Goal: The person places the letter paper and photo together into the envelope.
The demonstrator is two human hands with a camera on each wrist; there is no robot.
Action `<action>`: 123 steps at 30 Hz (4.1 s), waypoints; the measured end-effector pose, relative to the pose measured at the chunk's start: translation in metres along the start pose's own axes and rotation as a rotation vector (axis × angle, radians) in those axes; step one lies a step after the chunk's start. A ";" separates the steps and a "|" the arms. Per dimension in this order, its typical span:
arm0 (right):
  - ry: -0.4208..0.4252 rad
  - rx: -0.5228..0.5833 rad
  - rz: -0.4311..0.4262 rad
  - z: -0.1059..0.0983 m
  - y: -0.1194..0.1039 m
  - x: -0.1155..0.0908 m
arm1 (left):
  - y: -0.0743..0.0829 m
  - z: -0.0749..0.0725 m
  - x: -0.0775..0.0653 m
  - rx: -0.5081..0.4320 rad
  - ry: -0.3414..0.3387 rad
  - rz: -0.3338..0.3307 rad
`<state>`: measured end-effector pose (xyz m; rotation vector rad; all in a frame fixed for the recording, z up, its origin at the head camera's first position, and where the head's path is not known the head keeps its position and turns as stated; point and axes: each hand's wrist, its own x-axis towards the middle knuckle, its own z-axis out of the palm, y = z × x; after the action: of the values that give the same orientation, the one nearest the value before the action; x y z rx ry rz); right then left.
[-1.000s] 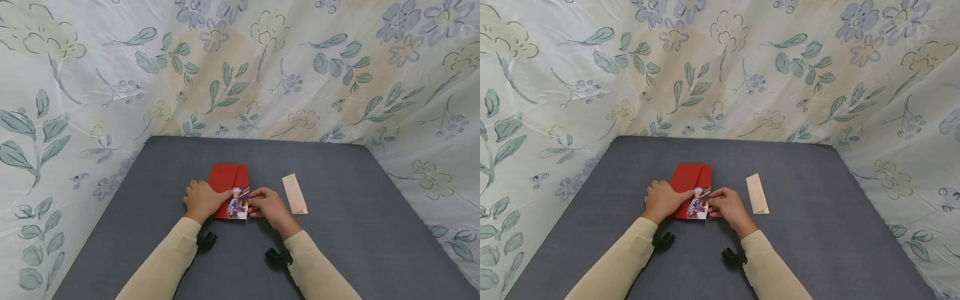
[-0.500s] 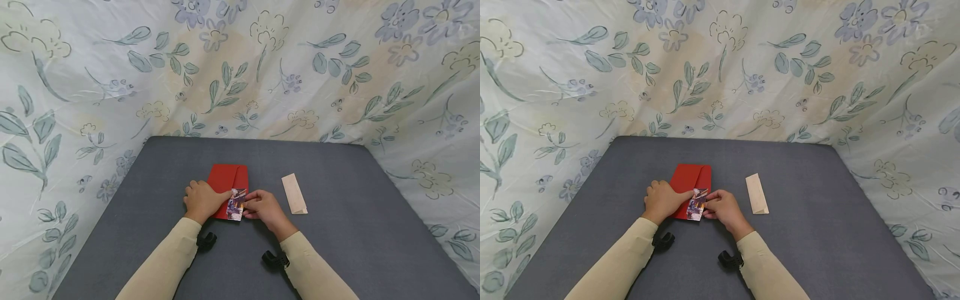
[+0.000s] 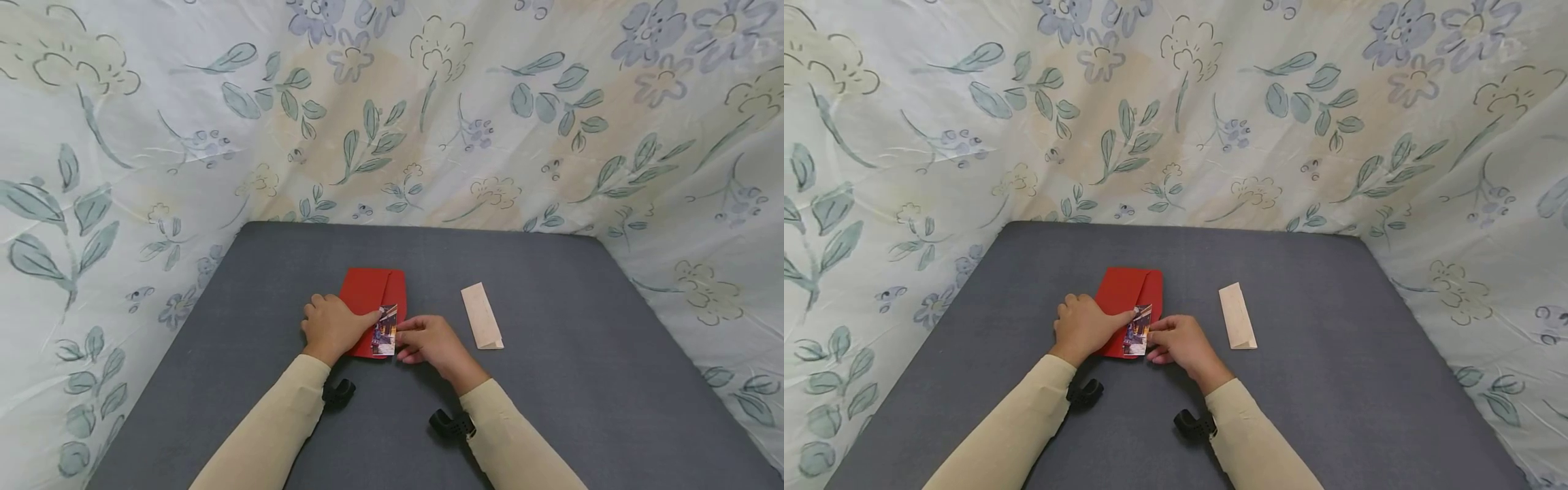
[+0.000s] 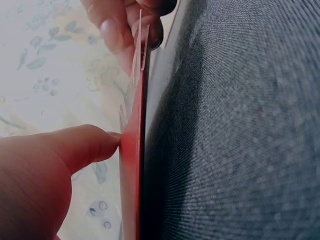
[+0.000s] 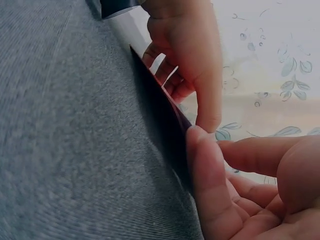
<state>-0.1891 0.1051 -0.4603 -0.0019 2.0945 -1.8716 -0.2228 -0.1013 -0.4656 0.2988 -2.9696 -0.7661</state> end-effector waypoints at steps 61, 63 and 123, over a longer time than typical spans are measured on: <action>-0.220 0.062 0.053 -0.004 -0.006 -0.007 | 0.009 0.000 -0.002 0.042 0.021 -0.013; -0.260 0.082 0.066 -0.002 -0.006 -0.006 | 0.010 -0.001 -0.002 0.046 0.027 -0.008; 0.451 -0.141 -0.389 -0.125 0.002 -0.001 | 0.007 0.003 -0.004 0.027 0.051 0.018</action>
<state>-0.2184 0.2263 -0.4518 -0.0247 2.6901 -2.0864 -0.2199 -0.0930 -0.4654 0.2877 -2.9329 -0.7057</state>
